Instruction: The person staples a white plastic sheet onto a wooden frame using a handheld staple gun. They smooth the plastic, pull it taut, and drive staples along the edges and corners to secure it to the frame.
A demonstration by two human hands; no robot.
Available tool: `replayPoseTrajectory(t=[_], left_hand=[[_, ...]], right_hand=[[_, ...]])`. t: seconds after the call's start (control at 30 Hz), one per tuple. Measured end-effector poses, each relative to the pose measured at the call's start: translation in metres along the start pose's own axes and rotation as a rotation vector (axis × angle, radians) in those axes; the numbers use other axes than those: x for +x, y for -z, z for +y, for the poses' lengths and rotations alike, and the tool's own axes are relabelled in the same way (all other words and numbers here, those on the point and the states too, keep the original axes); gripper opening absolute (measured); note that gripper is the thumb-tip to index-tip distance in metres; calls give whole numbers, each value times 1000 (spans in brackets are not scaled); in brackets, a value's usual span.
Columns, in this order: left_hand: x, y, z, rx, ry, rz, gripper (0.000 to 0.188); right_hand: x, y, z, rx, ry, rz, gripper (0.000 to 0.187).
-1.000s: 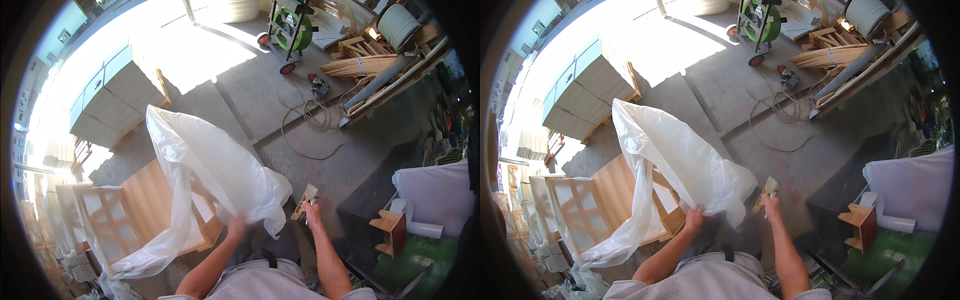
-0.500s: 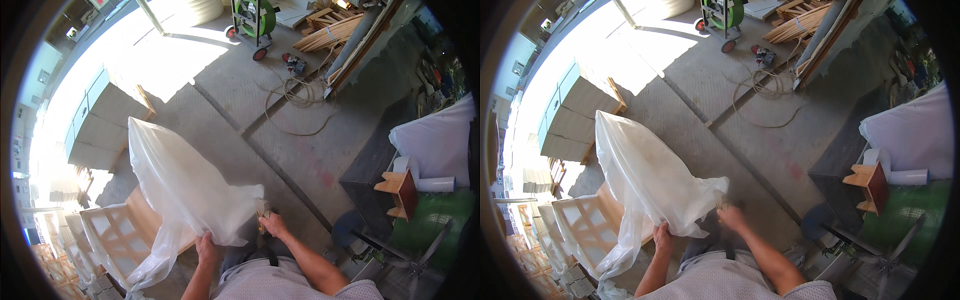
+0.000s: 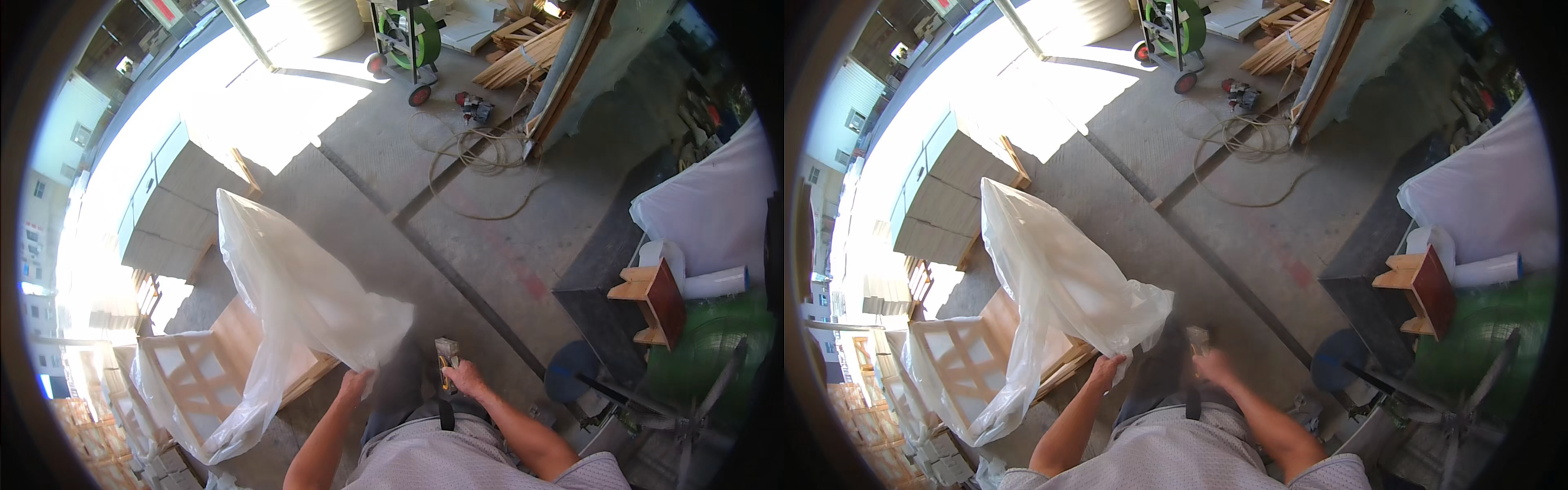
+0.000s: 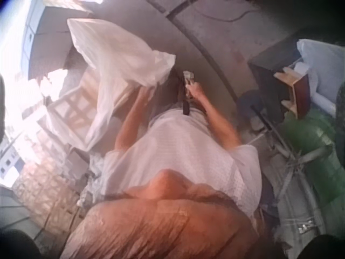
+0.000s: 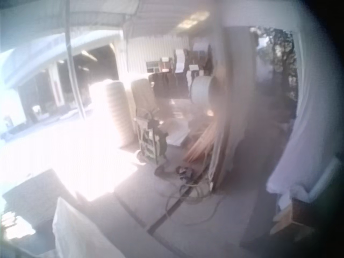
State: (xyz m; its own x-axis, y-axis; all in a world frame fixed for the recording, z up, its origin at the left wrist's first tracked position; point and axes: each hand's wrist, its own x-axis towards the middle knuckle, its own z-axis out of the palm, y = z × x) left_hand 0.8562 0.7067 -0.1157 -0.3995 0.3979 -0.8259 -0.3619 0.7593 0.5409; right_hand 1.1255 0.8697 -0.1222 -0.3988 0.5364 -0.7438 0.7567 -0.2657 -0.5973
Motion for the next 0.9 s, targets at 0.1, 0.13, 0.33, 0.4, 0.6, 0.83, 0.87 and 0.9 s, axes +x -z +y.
replayPoseTrajectory(t=[0.1,0.13,0.33,0.4,0.6,0.83,0.87,0.9], left_hand=[[29,-59,78,-107,-253,165,42],[32,-67,112,-139,-261,76,51],[-5,-98,149,-17,-648,165,49],[-19,-89,80,42,-449,86,48],[-65,12,-70,-200,-34,193,53],[-114,81,-35,277,5,54,49],[-117,81,-30,443,-109,75,41],[-117,81,-27,444,-138,37,40]], right_hand=[[-2,15,37,44,-27,99,46],[-2,24,47,79,-51,113,44],[-20,54,74,365,-53,318,32],[-24,55,78,432,-9,336,31],[-30,37,93,314,-68,284,37],[-26,-7,83,142,30,204,52],[-25,-14,79,118,-6,181,51],[-26,-20,75,151,-1,167,50]])
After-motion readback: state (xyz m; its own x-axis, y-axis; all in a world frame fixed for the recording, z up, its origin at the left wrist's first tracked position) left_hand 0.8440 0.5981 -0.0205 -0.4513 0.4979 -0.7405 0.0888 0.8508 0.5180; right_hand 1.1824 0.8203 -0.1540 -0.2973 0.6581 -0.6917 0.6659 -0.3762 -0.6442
